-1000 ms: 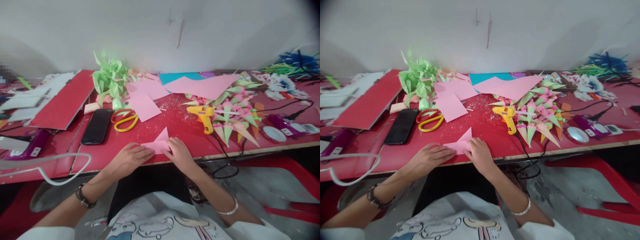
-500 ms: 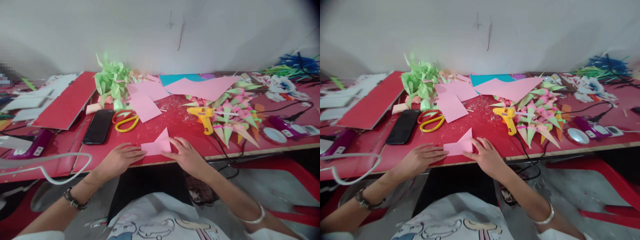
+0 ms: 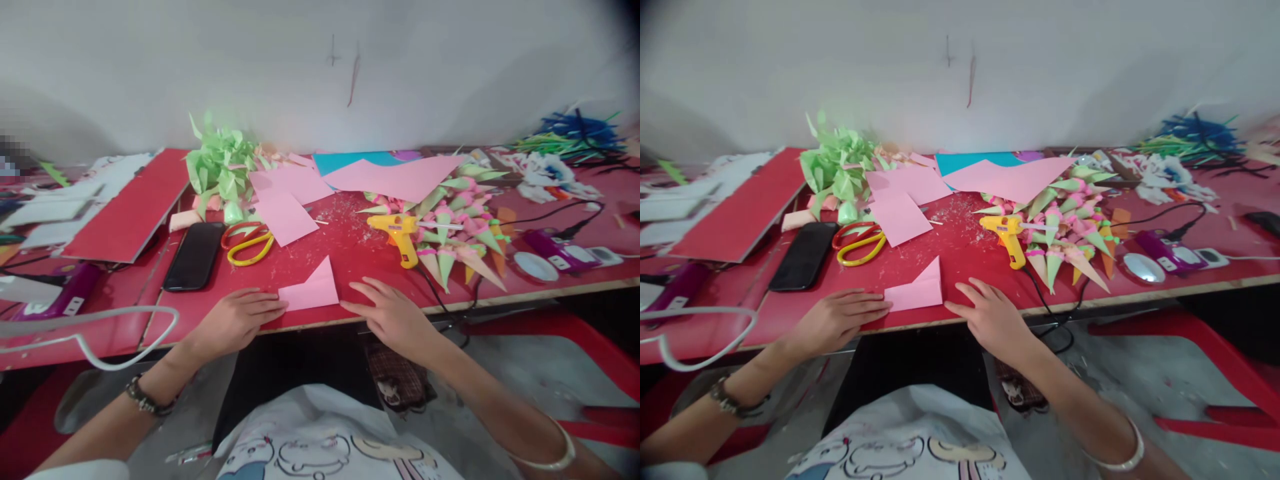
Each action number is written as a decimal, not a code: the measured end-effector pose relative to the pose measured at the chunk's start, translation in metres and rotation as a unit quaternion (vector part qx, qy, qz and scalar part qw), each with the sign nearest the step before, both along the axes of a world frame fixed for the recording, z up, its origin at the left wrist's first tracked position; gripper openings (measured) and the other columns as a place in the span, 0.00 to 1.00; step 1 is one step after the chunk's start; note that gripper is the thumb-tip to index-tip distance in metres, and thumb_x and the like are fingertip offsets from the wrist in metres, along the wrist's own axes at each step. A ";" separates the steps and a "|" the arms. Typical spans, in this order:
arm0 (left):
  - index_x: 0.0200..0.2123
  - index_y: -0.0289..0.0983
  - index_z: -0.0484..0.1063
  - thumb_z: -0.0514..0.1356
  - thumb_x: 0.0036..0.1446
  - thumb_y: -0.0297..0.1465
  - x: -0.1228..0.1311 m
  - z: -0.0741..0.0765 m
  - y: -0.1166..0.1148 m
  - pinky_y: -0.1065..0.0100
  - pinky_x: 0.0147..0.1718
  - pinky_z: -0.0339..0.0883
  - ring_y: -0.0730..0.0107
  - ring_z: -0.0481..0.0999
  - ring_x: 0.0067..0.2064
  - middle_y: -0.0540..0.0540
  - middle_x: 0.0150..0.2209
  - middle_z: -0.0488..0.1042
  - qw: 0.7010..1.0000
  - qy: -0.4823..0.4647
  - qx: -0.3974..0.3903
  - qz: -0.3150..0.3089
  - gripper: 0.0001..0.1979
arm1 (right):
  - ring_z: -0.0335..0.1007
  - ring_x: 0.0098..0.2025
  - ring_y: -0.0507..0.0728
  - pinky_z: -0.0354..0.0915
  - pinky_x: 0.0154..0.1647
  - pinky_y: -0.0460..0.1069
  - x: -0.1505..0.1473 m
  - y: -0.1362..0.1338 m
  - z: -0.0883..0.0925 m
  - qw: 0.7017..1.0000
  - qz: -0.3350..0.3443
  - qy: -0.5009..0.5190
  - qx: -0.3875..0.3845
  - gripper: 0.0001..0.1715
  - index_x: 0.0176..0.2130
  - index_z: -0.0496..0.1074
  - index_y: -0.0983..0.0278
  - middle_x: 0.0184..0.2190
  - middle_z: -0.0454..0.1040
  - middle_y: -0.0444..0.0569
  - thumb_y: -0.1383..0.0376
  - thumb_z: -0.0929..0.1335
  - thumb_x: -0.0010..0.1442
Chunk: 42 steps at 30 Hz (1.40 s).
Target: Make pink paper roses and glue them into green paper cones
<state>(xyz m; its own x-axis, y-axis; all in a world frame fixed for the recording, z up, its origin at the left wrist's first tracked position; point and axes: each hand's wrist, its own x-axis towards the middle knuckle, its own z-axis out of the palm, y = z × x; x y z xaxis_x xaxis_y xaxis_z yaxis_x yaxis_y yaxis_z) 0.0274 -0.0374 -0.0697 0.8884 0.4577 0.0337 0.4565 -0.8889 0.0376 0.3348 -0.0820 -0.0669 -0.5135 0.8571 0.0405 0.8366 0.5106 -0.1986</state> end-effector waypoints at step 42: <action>0.54 0.33 0.58 0.48 0.57 0.32 0.096 -0.008 0.016 0.61 0.38 0.64 0.61 0.68 0.40 0.40 0.42 0.65 0.960 0.006 0.022 0.281 0.21 | 0.70 0.34 0.54 0.62 0.38 0.49 -0.046 0.067 -0.018 0.891 -0.197 0.394 -0.115 0.11 0.37 0.69 0.63 0.30 0.75 0.46 0.63 0.63 0.53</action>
